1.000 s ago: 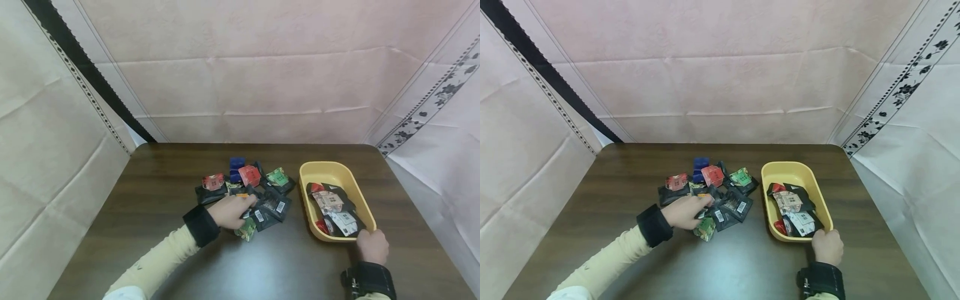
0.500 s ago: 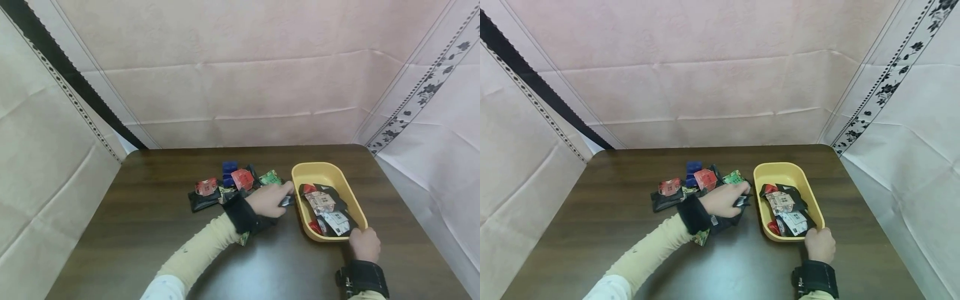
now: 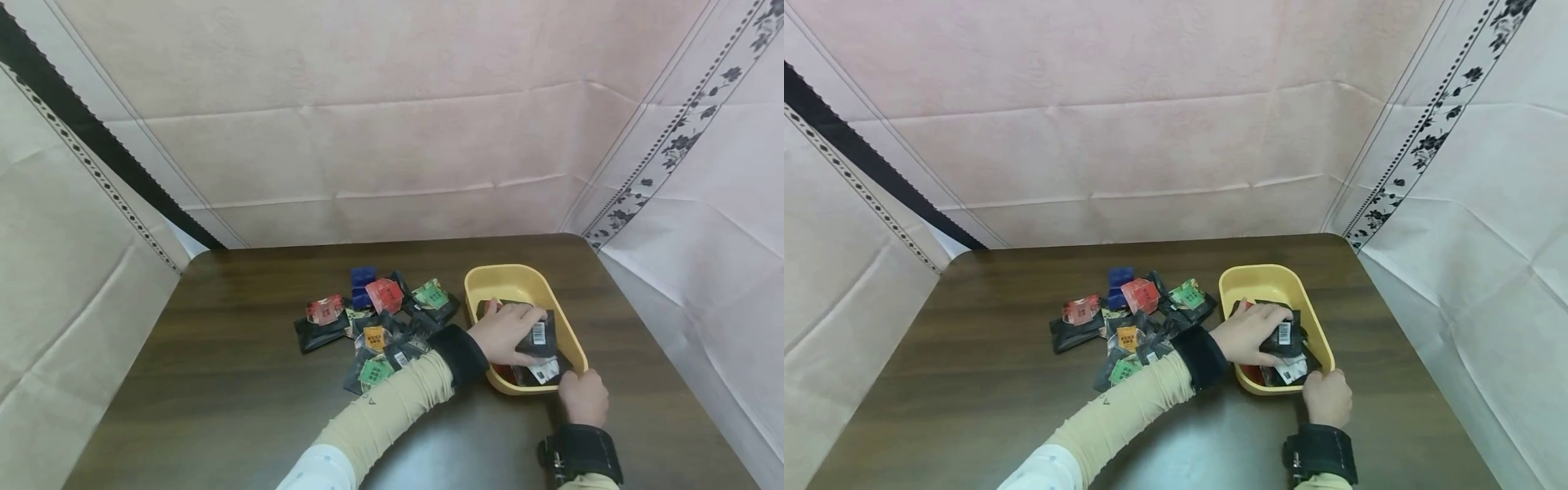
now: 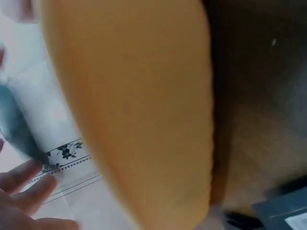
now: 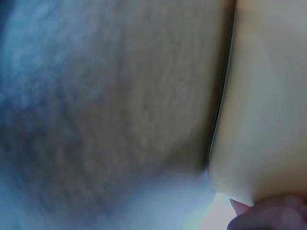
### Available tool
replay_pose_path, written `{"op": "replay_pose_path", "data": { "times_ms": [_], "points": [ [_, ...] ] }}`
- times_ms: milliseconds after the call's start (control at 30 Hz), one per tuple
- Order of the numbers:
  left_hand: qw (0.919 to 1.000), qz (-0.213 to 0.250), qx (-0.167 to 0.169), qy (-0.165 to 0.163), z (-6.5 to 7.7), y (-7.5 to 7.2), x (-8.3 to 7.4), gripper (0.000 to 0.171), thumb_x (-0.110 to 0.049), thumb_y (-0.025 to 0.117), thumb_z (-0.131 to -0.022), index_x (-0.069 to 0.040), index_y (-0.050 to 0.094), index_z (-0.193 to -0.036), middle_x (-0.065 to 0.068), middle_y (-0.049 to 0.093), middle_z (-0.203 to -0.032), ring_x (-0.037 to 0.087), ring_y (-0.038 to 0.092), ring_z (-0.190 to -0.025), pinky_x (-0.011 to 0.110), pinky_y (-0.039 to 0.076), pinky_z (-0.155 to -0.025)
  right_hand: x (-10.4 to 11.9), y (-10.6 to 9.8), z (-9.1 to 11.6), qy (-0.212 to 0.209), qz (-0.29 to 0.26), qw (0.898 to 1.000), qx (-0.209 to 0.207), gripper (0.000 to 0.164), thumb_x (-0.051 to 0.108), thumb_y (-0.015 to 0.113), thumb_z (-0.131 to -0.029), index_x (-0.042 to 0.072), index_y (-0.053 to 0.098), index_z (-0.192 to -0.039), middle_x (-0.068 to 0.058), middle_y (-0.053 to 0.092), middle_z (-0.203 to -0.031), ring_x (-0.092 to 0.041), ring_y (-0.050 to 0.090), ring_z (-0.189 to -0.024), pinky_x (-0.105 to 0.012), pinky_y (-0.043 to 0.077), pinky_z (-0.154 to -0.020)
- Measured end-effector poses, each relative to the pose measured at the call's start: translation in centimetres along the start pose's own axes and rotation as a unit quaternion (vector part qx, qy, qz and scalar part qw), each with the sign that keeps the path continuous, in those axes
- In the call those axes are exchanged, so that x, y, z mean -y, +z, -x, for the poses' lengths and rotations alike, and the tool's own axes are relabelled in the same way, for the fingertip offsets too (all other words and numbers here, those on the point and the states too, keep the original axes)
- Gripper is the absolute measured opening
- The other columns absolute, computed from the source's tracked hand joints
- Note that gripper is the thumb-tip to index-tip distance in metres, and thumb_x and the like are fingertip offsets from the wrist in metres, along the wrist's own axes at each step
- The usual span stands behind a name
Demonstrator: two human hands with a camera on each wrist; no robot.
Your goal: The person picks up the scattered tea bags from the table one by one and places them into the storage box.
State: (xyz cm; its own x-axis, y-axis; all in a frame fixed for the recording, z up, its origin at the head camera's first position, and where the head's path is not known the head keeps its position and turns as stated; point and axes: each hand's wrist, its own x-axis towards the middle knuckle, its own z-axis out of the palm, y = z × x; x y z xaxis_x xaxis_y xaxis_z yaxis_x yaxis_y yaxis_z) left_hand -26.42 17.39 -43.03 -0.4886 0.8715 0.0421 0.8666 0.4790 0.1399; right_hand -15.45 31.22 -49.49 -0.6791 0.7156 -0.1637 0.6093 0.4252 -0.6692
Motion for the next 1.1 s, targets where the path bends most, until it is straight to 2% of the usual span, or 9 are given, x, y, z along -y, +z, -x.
{"op": "replay_pose_path", "data": {
  "times_ms": [100, 167, 367, 533, 700, 933, 1100],
  "points": [
    [0.9999, -0.011, 0.005, -0.004, 0.2, 0.6, 0.0, 0.092, -0.063, 0.062, -0.071, -0.029, 0.018, -0.144, 0.001, 0.022, -0.147, 0.018, 0.016, -0.135, 0.046, 0.017, -0.106, -0.2, 0.0, 0.0, -0.001, -0.006, 1.0, -0.003, 0.038, 0.017, 0.031, -0.087, -0.017, 0.044, -0.097, -0.039, 0.047, -0.096, -0.053, 0.046, -0.088, -0.058, 0.037, -0.069],
    [1.0, -0.009, 0.004, 0.0, 0.6, 0.8, 0.3, 0.095, -0.064, 0.062, -0.071, -0.029, 0.013, -0.145, 0.002, 0.017, -0.149, 0.019, 0.011, -0.137, 0.046, 0.016, -0.106, -0.2, 0.0, -0.1, -0.001, -0.009, 1.0, -0.004, 0.038, 0.017, 0.031, -0.087, -0.017, 0.044, -0.098, -0.039, 0.047, -0.097, -0.054, 0.046, -0.088, -0.058, 0.037, -0.069],
    [0.9997, 0.009, -0.013, 0.017, 2.4, 1.1, 1.5, 0.094, -0.058, 0.065, -0.072, -0.026, 0.016, -0.146, 0.006, 0.022, -0.147, 0.021, 0.017, -0.135, 0.048, 0.019, -0.105, -0.3, -0.1, -0.3, -0.001, -0.007, 1.0, -0.004, 0.039, 0.018, 0.031, -0.087, -0.018, 0.044, -0.099, -0.04, 0.046, -0.098, -0.054, 0.045, -0.089, -0.058, 0.036, -0.071],
    [0.9999, 0.01, -0.008, -0.002, 4.5, 1.1, 3.1, 0.092, -0.055, 0.066, -0.074, -0.025, 0.017, -0.146, 0.008, 0.022, -0.147, 0.024, 0.018, -0.135, 0.053, 0.019, -0.103, -0.3, 0.0, -0.3, -0.003, -0.007, 1.0, 0.0, 0.04, 0.018, 0.031, -0.088, -0.018, 0.043, -0.099, -0.04, 0.046, -0.099, -0.055, 0.045, -0.089, -0.059, 0.036, -0.072],
    [0.9998, 0.001, -0.001, -0.017, 6.8, 1.2, 5.6, 0.091, -0.052, 0.066, -0.076, -0.022, 0.016, -0.146, 0.011, 0.021, -0.148, 0.029, 0.019, -0.134, 0.056, 0.021, -0.101, -0.2, 0.0, -0.3, 0.004, -0.009, 1.0, 0.012, 0.041, 0.018, 0.031, -0.089, -0.018, 0.043, -0.102, -0.04, 0.046, -0.099, -0.053, 0.046, -0.089, -0.058, 0.036, -0.071],
    [0.9989, 0.018, -0.034, -0.027, 10.5, 1.8, 8.9, 0.089, -0.048, 0.069, -0.075, -0.019, 0.022, -0.145, 0.014, 0.024, -0.145, 0.03, 0.02, -0.133, 0.06, 0.023, -0.098, -0.2, 0.1, -0.6, 0.006, -0.003, 1.0, 0.02, 0.042, 0.019, 0.03, -0.088, -0.018, 0.043, -0.102, -0.039, 0.047, -0.098, -0.052, 0.047, -0.087, -0.057, 0.037, -0.07],
    [0.998, 0.037, -0.027, -0.043, 12.6, 2.1, 10.5, 0.088, -0.045, 0.07, -0.076, -0.018, 0.022, -0.145, 0.015, 0.024, -0.145, 0.033, 0.021, -0.133, 0.06, 0.024, -0.098, -0.1, 0.0, -0.7, 0.0, -0.004, 1.0, 0.014, 0.041, 0.019, 0.03, -0.088, -0.018, 0.044, -0.1, -0.039, 0.047, -0.097, -0.054, 0.046, -0.089, -0.058, 0.037, -0.071]
  ]
}}
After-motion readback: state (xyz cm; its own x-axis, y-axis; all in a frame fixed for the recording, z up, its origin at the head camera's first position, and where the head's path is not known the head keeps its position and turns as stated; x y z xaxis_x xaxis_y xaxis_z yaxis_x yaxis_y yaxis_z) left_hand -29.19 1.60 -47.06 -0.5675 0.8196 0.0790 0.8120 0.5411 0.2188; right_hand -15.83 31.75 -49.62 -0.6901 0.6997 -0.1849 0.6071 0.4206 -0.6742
